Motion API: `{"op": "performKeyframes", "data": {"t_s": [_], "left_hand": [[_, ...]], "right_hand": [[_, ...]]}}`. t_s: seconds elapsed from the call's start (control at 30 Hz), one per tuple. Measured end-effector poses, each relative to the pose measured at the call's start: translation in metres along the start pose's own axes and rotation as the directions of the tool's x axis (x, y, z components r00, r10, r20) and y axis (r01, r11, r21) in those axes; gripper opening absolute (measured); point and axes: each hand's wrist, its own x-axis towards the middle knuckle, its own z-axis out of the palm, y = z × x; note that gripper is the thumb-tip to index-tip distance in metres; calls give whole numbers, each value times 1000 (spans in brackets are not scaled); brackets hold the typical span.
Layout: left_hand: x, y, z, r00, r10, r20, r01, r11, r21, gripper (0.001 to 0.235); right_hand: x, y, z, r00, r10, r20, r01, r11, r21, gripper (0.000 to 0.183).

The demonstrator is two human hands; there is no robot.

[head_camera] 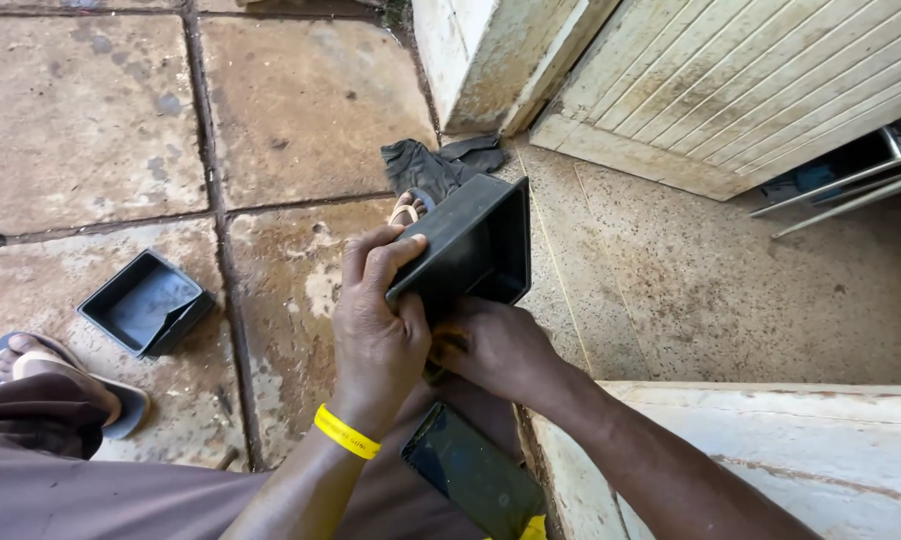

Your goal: Cleaning and wiping down black plastic trays and a phone with a cloth.

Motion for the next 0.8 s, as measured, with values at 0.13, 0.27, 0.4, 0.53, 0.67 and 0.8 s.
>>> {"op": "performKeyframes", "data": {"t_s": [0.13, 0.27, 0.4, 0.53, 0.67, 0.8], "left_hand": [[2, 3, 3, 998, 55, 23, -55, 998, -11, 52], [8, 21, 2, 995, 63, 79, -70, 994, 85, 50], [3, 28, 7, 985, 117, 130, -141, 971, 195, 48], [12, 22, 11, 985, 145, 97, -162, 964, 212, 49], [12, 21, 6, 987, 107, 120, -129, 973, 191, 50], [7, 19, 5, 988, 76, 136, -95, 985, 143, 51]], "right_hand": [[2, 26, 1, 947, 180, -265, -258, 919, -298, 14], [17, 64, 17, 922, 267, -282, -383, 738, -556, 17], [14, 60, 17, 955, 195, -222, -290, 760, -582, 13], [1, 76, 8, 959, 266, -95, -265, 730, -630, 13], [-7, 46, 2, 990, 139, -35, -127, 737, -663, 14], [-1, 25, -2, 974, 194, -114, -225, 839, -496, 28]]}}
